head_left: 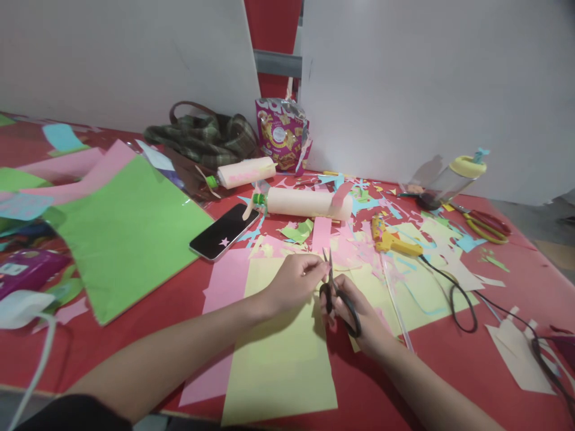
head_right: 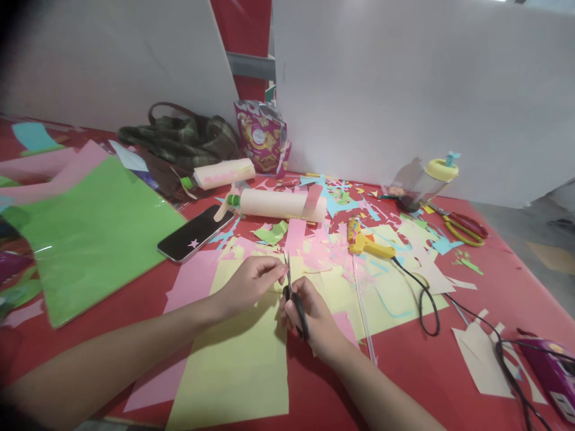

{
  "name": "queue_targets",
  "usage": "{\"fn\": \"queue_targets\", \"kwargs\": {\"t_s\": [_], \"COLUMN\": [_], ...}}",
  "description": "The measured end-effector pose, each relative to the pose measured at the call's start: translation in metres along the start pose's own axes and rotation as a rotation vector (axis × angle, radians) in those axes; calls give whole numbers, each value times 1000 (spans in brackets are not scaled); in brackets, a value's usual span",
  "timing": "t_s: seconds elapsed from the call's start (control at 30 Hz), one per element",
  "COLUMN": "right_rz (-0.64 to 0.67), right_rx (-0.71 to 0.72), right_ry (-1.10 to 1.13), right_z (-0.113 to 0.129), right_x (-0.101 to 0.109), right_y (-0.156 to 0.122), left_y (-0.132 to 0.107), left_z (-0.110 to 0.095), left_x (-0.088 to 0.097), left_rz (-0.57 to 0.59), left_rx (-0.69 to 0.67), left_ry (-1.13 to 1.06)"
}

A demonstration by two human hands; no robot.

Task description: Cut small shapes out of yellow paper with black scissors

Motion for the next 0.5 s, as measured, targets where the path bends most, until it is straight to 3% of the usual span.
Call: {"fn": "queue_targets", "kwargs": {"t_s": [0.5], "right_rz": [18], "right_rx": [36], "right_ry": [6], "right_z": [1], "right_x": [-3], "right_y": [0], "left_y": [-3], "left_z": [2], "left_x": [-6], "left_rz": [12], "left_rx": [32], "left_ry": [-82]}}
Point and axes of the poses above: each hand's wrist, its own y-axis towards the middle knuckle, its own x-axis out of the back of the hand, z = x × y, the point moved 10 cm from there along y, towards the middle knuckle, and after that the axes turned 10 degrees about y, right-handed, at the moved point
